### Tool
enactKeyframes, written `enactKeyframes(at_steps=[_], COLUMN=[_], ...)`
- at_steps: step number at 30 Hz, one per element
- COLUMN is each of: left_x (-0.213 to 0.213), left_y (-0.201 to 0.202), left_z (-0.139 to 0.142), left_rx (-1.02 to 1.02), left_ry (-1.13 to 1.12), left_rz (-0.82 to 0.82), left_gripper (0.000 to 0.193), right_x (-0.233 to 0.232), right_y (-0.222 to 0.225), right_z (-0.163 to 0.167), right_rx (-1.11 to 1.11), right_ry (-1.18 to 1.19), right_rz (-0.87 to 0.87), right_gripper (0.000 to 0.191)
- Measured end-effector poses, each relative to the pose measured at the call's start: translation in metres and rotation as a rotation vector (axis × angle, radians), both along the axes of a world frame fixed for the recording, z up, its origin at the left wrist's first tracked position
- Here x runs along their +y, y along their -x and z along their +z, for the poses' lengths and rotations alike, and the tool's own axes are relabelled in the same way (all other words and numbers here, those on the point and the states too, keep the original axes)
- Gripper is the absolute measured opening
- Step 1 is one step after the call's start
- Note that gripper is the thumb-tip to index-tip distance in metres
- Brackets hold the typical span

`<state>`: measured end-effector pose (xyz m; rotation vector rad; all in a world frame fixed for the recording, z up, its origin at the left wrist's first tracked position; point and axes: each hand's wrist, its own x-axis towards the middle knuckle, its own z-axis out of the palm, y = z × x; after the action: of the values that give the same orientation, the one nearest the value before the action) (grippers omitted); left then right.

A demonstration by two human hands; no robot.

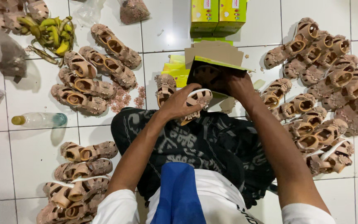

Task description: The person sits on the floor and packs pairs of sandals into yellow shoe boxes, placing each sandal inside, folding the box flaps closed, and stacking the finished boxes with others nearby.

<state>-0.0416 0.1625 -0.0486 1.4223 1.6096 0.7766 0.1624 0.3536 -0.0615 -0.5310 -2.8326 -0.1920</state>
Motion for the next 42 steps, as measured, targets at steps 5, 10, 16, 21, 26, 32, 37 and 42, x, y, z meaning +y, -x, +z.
enactKeyframes(at_steps=[5, 10, 16, 21, 26, 32, 37, 42], left_x=[0.001, 0.001, -0.001, 0.000, 0.002, -0.003, -0.024, -0.046], left_y=[0.000, -0.001, 0.002, 0.003, 0.003, 0.003, -0.018, -0.068], left_z=[-0.001, 0.000, 0.002, 0.005, 0.004, -0.004, -0.031, -0.074], left_rx=[-0.016, 0.028, 0.022, 0.013, 0.000, -0.216, -1.257, -1.869], left_ry=[0.025, -0.079, -0.053, 0.035, -0.048, -0.029, 0.193, 0.239], left_rz=[-0.004, -0.011, -0.017, -0.031, -0.023, 0.043, 0.267, 0.210], left_gripper=[0.081, 0.081, 0.082, 0.082, 0.079, 0.076, 0.067, 0.048], right_x=[-0.005, -0.004, 0.010, 0.009, 0.005, -0.018, -0.102, -0.135], right_y=[0.003, 0.009, 0.008, 0.002, 0.002, -0.005, -0.038, -0.047], right_z=[0.020, 0.029, 0.015, 0.011, 0.011, 0.047, 0.082, 0.077], right_rx=[-0.484, -0.270, -0.245, -0.571, -0.041, -0.243, 0.406, 0.294], right_ry=[0.415, 0.262, 0.055, 0.082, -0.020, 0.324, 0.702, 0.388], right_rz=[-0.304, -0.073, -0.017, -0.218, -0.122, -0.301, 0.176, 0.276], right_gripper=[0.043, 0.052, 0.039, 0.023, 0.028, 0.014, 0.058, 0.076])
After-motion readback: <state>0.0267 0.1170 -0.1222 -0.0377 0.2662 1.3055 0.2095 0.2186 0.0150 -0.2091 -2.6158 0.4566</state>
